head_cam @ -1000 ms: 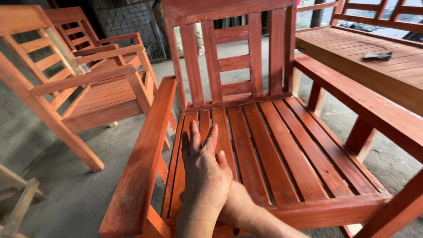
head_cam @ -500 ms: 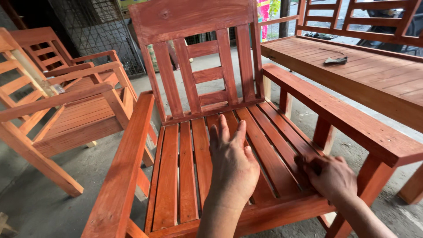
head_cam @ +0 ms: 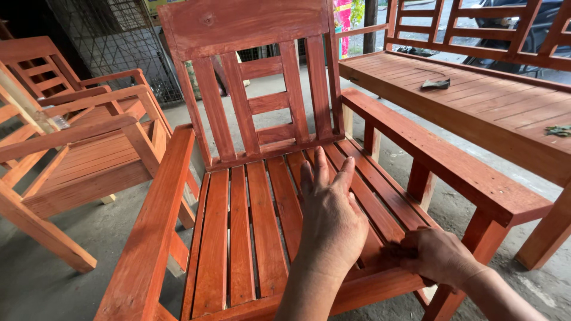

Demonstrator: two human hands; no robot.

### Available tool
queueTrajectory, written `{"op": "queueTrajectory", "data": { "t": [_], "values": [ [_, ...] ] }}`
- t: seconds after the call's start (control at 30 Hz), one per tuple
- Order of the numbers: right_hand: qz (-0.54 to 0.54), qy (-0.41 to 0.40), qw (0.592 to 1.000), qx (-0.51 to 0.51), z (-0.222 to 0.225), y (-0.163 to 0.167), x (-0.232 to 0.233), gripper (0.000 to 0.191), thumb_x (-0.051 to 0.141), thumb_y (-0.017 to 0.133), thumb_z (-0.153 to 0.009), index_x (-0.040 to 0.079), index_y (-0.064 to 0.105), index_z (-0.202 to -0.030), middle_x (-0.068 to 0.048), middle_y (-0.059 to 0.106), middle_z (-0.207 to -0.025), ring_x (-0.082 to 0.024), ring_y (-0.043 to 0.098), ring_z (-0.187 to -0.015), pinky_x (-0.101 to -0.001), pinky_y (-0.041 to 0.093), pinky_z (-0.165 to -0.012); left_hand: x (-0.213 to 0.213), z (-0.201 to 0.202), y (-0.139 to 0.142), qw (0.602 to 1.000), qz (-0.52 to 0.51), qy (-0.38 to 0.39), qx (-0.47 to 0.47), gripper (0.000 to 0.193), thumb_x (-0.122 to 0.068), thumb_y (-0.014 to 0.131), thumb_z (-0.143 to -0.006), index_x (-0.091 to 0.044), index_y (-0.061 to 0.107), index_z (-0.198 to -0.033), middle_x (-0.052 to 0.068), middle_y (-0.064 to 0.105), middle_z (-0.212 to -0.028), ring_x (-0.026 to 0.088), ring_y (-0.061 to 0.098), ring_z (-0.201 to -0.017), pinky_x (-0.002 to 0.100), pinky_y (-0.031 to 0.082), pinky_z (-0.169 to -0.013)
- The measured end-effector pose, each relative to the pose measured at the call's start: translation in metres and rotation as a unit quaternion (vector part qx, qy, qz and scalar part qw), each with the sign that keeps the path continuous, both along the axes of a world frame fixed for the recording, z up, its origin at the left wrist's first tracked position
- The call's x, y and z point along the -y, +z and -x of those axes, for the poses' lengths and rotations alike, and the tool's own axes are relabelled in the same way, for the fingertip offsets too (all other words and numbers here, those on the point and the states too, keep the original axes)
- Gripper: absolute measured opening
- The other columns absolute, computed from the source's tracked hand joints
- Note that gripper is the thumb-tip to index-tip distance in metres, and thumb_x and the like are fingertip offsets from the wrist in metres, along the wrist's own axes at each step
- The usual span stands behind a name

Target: The person applies reddish-brown stain to a wooden chair using a cloth. They wipe the seat slats, backrest, and armrests, then dip the cloth into a bucket to reload stain and continue applying it to the chair's frame and legs.

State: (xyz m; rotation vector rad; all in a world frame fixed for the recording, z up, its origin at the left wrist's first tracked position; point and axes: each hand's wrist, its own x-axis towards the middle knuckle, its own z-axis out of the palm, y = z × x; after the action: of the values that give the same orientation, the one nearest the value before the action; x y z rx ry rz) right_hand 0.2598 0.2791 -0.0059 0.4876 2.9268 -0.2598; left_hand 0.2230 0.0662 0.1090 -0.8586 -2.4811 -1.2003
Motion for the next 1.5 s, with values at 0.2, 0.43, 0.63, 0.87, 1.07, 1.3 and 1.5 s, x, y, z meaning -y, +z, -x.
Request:
{"op": "queueTrajectory", "data": {
  "t": [0.2,0.43,0.63,0.87,1.07,1.3,1.5],
  "values": [
    [0.163,-0.122,0.968,-0.145,0.018,-0.001,-0.026,0.048,0.043,0.07,-0.091,0.026,0.065,-0.135,-0.005,0.079,-0.103,-0.023,0.078,-0.088,-0.0383,0.066,-0.086,-0.001,0.004,0.005,0.999,0.0,0.023,-0.049,0.053,0.001,0.051,-0.093,-0.003,0.049,-0.146,0.026,0.012,-0.165,0.047,0.011,-0.152,0.051,0.023,-0.122],
    [-0.054,-0.048,0.979,-0.19,0.042,-0.042,-0.015,0.037,0.048,0.063,-0.09,0.033,0.073,-0.122,0.005,0.072,-0.122,-0.018,0.065,-0.119,-0.039,0.057,-0.098,0.0,0.015,-0.006,0.999,0.004,0.022,-0.031,0.057,0.0,0.051,-0.092,-0.007,0.049,-0.149,0.026,0.011,-0.169,0.048,0.012,-0.151,0.051,0.023,-0.12],
    [-0.026,-0.072,0.992,-0.1,0.016,-0.035,0.001,0.033,0.047,0.058,-0.094,0.03,0.073,-0.118,0.007,0.073,-0.114,-0.017,0.069,-0.112,-0.0389,0.059,-0.095,0.015,0.023,-0.01,0.998,0.0,0.038,-0.049,0.052,-0.002,0.053,-0.093,-0.006,0.05,-0.145,0.025,0.014,-0.165,0.047,0.015,-0.151,0.051,0.025,-0.121],
    [0.05,-0.077,0.996,0.017,0.01,0.015,0.024,0.028,0.046,0.063,-0.097,0.025,0.08,-0.105,0.006,0.079,-0.071,-0.009,0.077,-0.064,-0.0316,0.065,-0.073,0.028,0.012,-0.003,0.999,-0.003,0.038,0.0,0.059,-0.001,0.053,-0.092,-0.011,0.05,-0.15,0.021,0.013,-0.171,0.044,0.012,-0.152,0.05,0.026,-0.119],
    [0.152,0.062,0.986,-0.02,0.035,0.039,0.088,0.018,0.036,0.069,-0.094,0.022,0.076,-0.104,-0.002,0.075,-0.074,-0.017,0.07,-0.048,-0.0335,0.059,-0.049,0.043,0.019,0.005,0.996,-0.013,0.071,-0.046,0.058,0.0,0.055,-0.091,-0.009,0.052,-0.148,0.023,0.015,-0.168,0.044,0.013,-0.151,0.05,0.024,-0.121],
    [0.13,0.261,0.866,-0.406,0.099,-0.003,0.145,0.057,0.043,0.078,-0.083,0.002,0.065,-0.12,-0.025,0.074,-0.104,-0.035,0.076,-0.086,-0.0393,0.061,-0.073,0.052,0.028,-0.004,0.992,-0.027,0.123,0.009,0.06,-0.005,0.058,-0.09,-0.016,0.052,-0.149,0.013,0.016,-0.173,0.033,0.014,-0.154,0.047,0.021,-0.122],
    [0.227,0.238,0.911,-0.251,0.088,-0.025,0.143,0.039,0.033,0.079,-0.077,0.01,0.074,-0.107,-0.016,0.08,-0.094,-0.033,0.077,-0.088,-0.0429,0.061,-0.074,0.053,0.034,-0.011,0.995,-0.006,0.098,-0.021,0.058,-0.007,0.059,-0.092,-0.014,0.051,-0.149,0.02,0.013,-0.171,0.04,0.01,-0.153,0.051,0.018,-0.121]
  ]
}}
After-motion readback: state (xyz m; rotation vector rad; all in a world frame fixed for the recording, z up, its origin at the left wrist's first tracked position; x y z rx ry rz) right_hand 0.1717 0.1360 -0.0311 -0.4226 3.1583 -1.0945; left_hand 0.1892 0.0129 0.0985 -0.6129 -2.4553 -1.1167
